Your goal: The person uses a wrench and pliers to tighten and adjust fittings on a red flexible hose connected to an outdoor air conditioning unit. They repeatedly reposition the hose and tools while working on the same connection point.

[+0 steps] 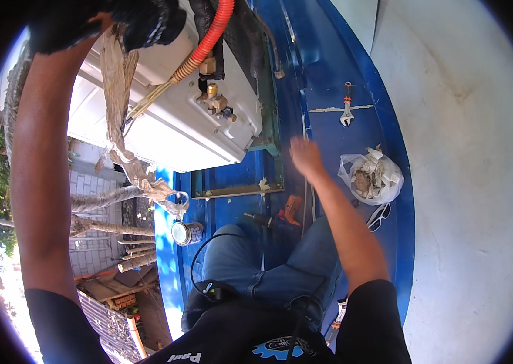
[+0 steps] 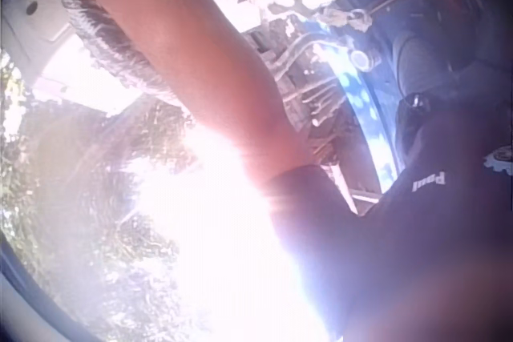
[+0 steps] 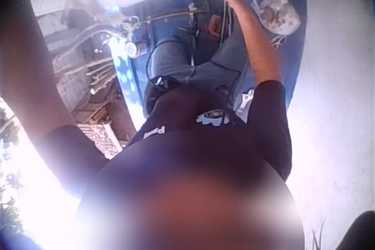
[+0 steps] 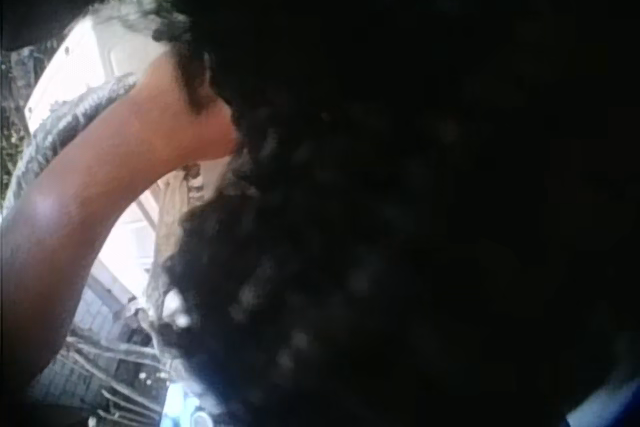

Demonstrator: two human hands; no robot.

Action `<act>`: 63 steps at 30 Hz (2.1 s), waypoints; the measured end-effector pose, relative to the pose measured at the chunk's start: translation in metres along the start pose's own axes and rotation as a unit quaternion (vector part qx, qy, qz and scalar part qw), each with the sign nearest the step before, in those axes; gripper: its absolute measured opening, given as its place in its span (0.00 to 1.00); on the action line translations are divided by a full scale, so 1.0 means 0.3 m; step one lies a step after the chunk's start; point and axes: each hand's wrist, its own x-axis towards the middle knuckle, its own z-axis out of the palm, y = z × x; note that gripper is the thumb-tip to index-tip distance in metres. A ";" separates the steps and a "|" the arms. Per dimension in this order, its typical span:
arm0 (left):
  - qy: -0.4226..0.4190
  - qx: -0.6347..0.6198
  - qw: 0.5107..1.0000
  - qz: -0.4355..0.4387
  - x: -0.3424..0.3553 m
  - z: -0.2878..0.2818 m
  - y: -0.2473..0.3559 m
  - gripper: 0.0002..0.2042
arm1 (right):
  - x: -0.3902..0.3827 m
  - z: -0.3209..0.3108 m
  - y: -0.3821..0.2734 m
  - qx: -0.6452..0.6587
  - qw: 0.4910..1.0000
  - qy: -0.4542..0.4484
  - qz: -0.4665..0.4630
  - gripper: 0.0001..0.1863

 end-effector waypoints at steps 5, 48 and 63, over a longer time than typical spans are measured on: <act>-0.122 0.111 0.985 -0.055 0.047 -0.104 0.116 0.16 | -0.176 0.264 0.458 -0.230 0.953 -0.085 0.178 0.18; -0.320 0.109 0.940 -0.042 0.072 0.030 -0.014 0.31 | -0.317 0.354 -0.457 0.516 0.843 0.047 -0.144 0.14; -0.254 -0.208 0.913 -0.244 0.088 -0.205 0.087 0.18 | -0.218 0.399 -0.519 0.462 0.868 0.059 -0.170 0.16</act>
